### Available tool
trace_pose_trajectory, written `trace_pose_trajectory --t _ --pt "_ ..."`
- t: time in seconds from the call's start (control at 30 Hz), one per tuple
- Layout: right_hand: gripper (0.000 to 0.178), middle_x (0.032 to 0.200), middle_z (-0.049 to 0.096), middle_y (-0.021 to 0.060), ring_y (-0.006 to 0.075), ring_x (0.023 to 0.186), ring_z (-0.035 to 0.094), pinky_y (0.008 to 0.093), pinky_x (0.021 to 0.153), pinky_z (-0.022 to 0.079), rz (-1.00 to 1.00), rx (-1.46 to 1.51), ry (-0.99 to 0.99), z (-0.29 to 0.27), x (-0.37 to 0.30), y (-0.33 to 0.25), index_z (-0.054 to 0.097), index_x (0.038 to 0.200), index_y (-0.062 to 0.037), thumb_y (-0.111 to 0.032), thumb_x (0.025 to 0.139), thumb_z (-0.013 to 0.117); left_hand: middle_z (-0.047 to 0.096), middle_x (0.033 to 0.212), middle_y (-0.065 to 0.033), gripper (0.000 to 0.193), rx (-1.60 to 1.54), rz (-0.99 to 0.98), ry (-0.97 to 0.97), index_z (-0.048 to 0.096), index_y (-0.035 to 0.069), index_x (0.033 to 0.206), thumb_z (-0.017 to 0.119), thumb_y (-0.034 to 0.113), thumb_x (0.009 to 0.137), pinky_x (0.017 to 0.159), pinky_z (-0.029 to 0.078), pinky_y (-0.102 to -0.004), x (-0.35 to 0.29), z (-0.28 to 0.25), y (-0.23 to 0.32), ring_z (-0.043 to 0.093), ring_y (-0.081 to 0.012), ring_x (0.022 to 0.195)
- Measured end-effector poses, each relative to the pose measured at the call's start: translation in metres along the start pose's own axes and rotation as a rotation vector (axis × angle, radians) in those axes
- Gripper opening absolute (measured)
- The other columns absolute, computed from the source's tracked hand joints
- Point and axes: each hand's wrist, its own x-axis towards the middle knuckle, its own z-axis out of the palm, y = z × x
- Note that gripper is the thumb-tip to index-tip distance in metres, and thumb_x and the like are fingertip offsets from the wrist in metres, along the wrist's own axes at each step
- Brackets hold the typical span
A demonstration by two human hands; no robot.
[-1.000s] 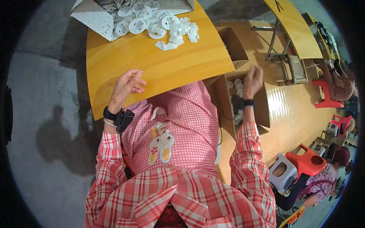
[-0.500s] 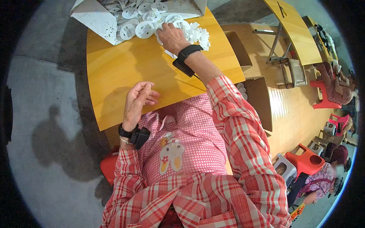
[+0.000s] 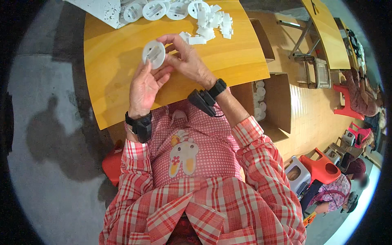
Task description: Assembling small white plastic components by hand at a workbench and placing them into a box.
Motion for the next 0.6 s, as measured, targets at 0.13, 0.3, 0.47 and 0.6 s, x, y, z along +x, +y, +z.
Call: trace_pose_trajectory --t 0.13,0.3,0.47,0.6 --pt "0.032 0.103 0.056 0.0096 0.0241 0.095 0.057 0.0333 0.084 0.047 -0.073 -0.398 -0.044 0.002 -0.017 0.000 0.052 0.114 -0.0082 -0.001 0.082 0.057 0.049 0.126 -0.0105 0.041 -0.066 0.098 0.113 0.039 0.008 0.131 0.047 0.029 0.096 0.088 0.050 -0.0409 0.000 -0.003 -0.002 0.049 -0.0242 0.117" --pt "0.027 0.102 0.058 0.0112 0.0300 0.092 0.056 0.0399 0.088 0.044 -0.270 -0.865 0.021 -0.036 -0.018 -0.006 0.059 0.107 -0.0109 -0.008 0.080 0.061 0.055 0.117 -0.0135 0.037 0.021 0.081 0.080 0.041 0.004 0.124 0.043 0.030 0.097 0.081 0.054 -0.0382 -0.002 -0.018 -0.012 0.059 -0.0279 0.104" --pt "0.021 0.097 0.059 0.0109 0.0290 0.089 0.054 0.0393 0.082 0.045 -0.163 -1.179 0.174 -0.087 -0.006 0.001 0.064 0.102 -0.0137 -0.015 0.080 0.063 0.057 0.115 -0.0182 0.041 0.110 0.099 0.008 0.042 0.000 0.122 0.039 0.033 0.098 0.081 0.054 -0.0326 0.003 -0.017 -0.024 0.063 -0.0307 0.095" --pt "0.023 0.092 0.058 0.0082 0.0279 0.087 0.054 0.0385 0.079 0.046 -0.238 -1.424 0.161 -0.082 -0.003 0.004 0.064 0.101 -0.0160 -0.019 0.079 0.066 0.058 0.113 -0.0167 0.042 0.044 0.105 -0.034 0.043 0.000 0.118 0.038 0.036 0.098 0.080 0.054 -0.0325 0.003 -0.017 -0.024 0.063 -0.0310 0.096"
